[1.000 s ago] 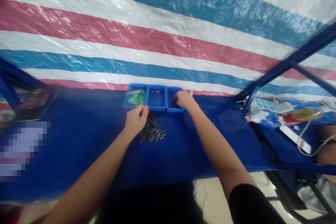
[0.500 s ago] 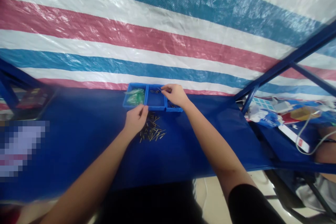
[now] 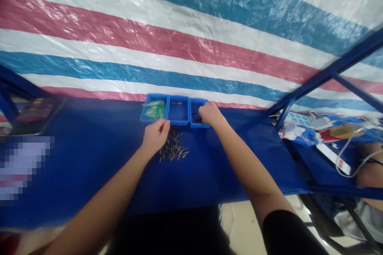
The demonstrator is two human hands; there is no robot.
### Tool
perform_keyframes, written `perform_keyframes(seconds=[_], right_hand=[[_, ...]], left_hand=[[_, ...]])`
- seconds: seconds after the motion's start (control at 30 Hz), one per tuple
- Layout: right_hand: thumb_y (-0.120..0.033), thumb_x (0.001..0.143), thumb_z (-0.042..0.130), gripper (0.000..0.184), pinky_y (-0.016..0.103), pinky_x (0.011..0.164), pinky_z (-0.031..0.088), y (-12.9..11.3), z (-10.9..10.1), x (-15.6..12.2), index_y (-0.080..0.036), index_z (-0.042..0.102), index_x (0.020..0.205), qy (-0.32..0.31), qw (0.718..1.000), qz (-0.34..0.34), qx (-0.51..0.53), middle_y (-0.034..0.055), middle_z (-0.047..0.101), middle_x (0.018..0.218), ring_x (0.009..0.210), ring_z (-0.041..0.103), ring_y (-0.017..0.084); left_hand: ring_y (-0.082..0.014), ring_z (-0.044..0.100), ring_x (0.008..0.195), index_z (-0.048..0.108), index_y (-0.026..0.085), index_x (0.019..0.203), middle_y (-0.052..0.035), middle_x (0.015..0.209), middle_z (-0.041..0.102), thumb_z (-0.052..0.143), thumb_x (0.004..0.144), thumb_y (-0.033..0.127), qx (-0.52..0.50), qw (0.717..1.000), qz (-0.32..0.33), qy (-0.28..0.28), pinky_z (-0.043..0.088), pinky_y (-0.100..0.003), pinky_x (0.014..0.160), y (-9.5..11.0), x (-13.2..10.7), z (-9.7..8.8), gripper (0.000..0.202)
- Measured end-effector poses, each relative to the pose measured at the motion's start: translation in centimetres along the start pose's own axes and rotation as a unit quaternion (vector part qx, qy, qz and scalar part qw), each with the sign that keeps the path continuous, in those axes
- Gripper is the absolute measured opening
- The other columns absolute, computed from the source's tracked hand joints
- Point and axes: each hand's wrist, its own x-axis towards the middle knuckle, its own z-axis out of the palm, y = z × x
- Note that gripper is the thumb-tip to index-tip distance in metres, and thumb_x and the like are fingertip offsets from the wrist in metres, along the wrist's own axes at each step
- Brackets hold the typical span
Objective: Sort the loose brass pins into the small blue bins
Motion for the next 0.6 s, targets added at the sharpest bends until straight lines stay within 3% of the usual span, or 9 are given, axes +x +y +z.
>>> perform_keyframes(seconds=[0.23, 0.6], right_hand=[[-0.012, 0.073, 0.067, 0.019, 0.038, 0.099, 0.040, 0.1, -0.4, 0.8, -0.022, 0.079, 0.083, -0.037, 0.999, -0.003, 0.020, 0.0063, 0.076, 0.089, 0.087, 0.067, 0.021], [-0.021, 0.071, 0.068, 0.017, 0.044, 0.100, 0.037, 0.1, -0.4, 1.6, -0.019, 0.076, 0.085, -0.006, 0.999, 0.010, 0.038, 0.0056, 0.075, 0.088, 0.089, 0.066, 0.022]], left_hand=[[-0.0095, 0.044, 0.053, 0.051, 0.018, 0.071, 0.0027, 0.057, 0.046, 0.044, 0.102, 0.042, 0.003, 1.000, -0.007, -0.005, 0.031, -0.024, 0.059, 0.0, 0.0, -0.1, 0.040], [-0.0089, 0.043, 0.053, 0.047, 0.018, 0.069, 0.0030, 0.057, 0.045, 0.044, 0.102, 0.041, -0.003, 1.000, -0.005, 0.003, 0.031, -0.024, 0.058, 0.3, 0.1, -0.2, 0.040]])
